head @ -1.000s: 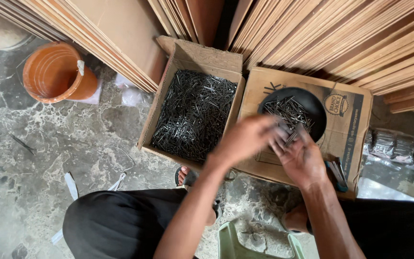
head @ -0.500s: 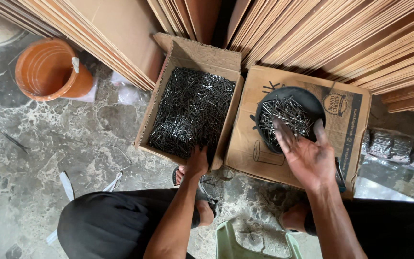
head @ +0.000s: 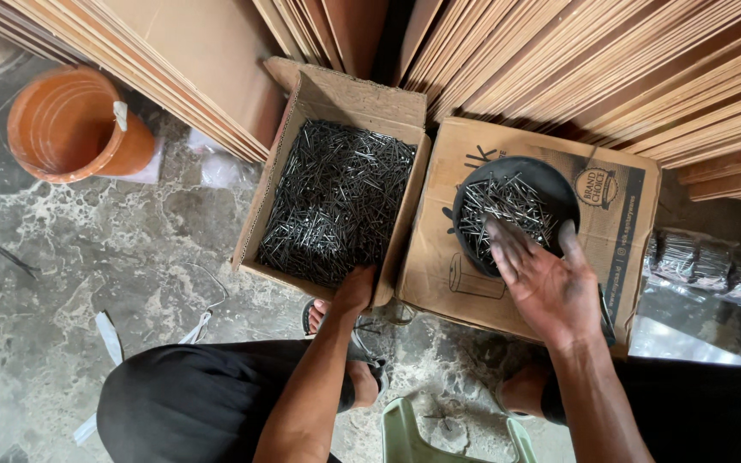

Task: The person sits on a low stool and transfers metal nails from a large cardboard box into a black bowl placed on a smaller box. The person uses both hands to scoop and pour the nails repeatedly. The scene includes stacks of wooden planks and a bucket in the background.

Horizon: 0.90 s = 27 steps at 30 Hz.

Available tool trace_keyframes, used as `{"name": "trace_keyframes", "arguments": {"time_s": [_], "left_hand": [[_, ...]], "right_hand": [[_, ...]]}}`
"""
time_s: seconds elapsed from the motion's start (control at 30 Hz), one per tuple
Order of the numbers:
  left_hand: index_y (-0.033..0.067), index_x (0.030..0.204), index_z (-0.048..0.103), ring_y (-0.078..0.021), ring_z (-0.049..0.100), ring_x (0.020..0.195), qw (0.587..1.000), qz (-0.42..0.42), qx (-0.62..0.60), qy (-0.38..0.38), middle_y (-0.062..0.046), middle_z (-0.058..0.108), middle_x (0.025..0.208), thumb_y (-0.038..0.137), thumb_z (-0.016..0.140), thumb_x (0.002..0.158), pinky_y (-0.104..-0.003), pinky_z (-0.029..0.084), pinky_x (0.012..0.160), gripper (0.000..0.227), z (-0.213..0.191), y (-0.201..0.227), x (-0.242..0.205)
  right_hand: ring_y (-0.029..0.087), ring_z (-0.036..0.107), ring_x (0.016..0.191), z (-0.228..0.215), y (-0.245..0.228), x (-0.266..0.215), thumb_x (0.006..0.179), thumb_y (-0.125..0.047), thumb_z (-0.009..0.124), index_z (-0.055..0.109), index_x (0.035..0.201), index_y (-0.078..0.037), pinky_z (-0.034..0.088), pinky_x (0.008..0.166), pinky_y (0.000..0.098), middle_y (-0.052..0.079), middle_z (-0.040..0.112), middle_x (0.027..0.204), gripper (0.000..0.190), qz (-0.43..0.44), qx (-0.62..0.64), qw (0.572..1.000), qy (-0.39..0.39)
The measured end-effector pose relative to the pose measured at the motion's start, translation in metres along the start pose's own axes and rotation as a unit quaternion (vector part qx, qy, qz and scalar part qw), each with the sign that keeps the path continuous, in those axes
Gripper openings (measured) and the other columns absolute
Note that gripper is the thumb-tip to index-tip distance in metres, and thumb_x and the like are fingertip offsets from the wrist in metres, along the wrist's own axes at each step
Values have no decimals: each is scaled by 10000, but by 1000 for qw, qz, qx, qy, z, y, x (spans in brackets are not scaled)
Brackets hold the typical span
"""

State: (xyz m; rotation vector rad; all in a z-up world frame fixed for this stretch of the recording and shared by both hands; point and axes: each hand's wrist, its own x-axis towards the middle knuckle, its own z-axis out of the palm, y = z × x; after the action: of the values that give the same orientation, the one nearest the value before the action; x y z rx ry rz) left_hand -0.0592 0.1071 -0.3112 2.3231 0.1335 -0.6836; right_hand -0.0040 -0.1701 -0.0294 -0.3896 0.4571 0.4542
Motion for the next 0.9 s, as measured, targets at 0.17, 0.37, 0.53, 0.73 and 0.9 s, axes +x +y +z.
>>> {"name": "trace_keyframes", "arguments": {"time_s": [0.17,0.37,0.53,0.73,0.9], "left_hand": [[112,1046,613,-401,625,876,998,-27,-11,48,-187,639,936,169,419,876,-471,516,759,265,6,2,8],[74,1018,638,-389,620,907,990,-94,-32,95,-216,649,901,63,476,837,-465,534,780,243,-7,11,6],[28,1027,634,-433,610,858,972,-98,-134,164,-234,639,859,27,527,821,-518,539,724,232,-9,9,2],[9,868,650,-368,639,807,961,-129,-125,211,-198,651,798,45,575,755,-461,538,691,140,-32,27,-4],[35,781,655,-338,650,766,948,-134,-100,272,-157,658,738,44,583,710,-436,530,685,102,-48,43,-7]], "right_hand": [[289,556,1119,3,-2,-1,897,-482,425,275,1323,99,463,960,368,254,476,1265,736,3,14,1000,3],[327,556,1112,0,-4,0,888,-422,477,349,1296,106,463,946,399,272,485,1263,679,11,64,998,-24],[296,557,1116,0,-2,-3,877,-433,499,354,1302,91,474,940,366,247,485,1273,690,2,19,999,-34],[258,527,1164,8,-1,-9,884,-452,473,315,1331,71,452,975,337,220,452,1302,706,-13,-23,999,-30],[236,516,1166,12,2,-13,881,-449,469,317,1337,42,439,987,315,195,438,1302,687,-16,-53,998,-25]]}}
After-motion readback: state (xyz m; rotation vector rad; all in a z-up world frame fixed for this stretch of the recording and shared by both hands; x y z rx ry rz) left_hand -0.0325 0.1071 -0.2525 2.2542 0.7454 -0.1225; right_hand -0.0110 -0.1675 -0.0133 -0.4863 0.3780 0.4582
